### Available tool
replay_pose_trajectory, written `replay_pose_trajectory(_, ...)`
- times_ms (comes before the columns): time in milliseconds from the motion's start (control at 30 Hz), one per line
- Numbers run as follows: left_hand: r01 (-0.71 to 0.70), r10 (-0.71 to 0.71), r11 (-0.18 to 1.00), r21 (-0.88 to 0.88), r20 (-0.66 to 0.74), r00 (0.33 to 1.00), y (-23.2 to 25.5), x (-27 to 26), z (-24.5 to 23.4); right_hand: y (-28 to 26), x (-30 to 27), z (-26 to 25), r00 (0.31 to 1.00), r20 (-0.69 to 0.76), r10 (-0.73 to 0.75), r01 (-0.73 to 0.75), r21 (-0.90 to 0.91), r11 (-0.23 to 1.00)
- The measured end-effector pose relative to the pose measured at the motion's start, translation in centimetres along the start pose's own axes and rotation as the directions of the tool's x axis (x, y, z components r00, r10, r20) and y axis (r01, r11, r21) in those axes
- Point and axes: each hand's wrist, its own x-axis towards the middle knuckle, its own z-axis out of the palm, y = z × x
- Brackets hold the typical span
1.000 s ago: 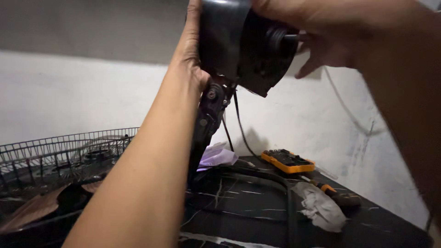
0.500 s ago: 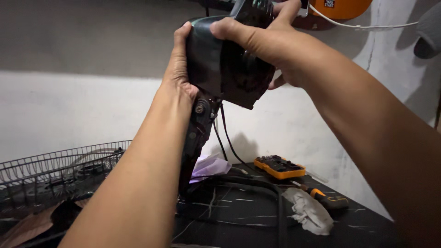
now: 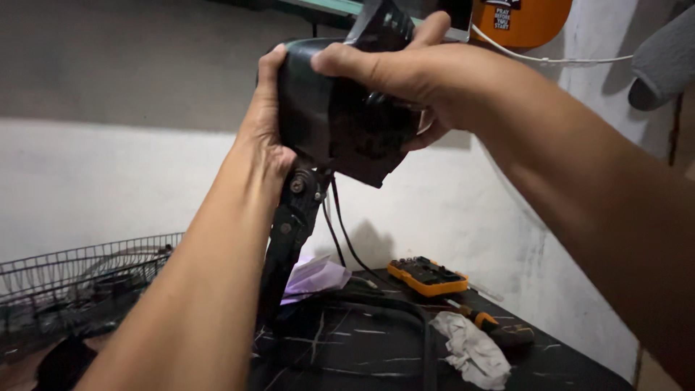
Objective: The person reassembles an electric fan by aligning and securing the motor housing halves, then tightening the screws with a screwdriver. The fan blades and cage remain disassembled on the table.
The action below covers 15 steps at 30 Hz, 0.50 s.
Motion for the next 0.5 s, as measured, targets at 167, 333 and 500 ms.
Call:
replay_pose_trajectory(167,0.043,-0.043,0.999,-0.004,-0.011,0.999,-0.2,-0.3,0.4,0.1,0.8,0.0,0.999,0.005,0.037,-0.037,-0.035,0.999)
replay_pose_trajectory(333,0.023,-0.021,0.998,-0.05,0.037,0.999,0.0,-0.7,0.5,0.8,1.5,0.5,0.999,-0.047,0.0,-0.003,-0.047,0.999)
replay_pose_trajectory(500,0.07,-0.058,0.99,-0.121,0.1,0.993,0.1,-0.8,0.1,1.9,1.5,-0.4,0.982,0.073,-0.172,0.171,0.008,0.985)
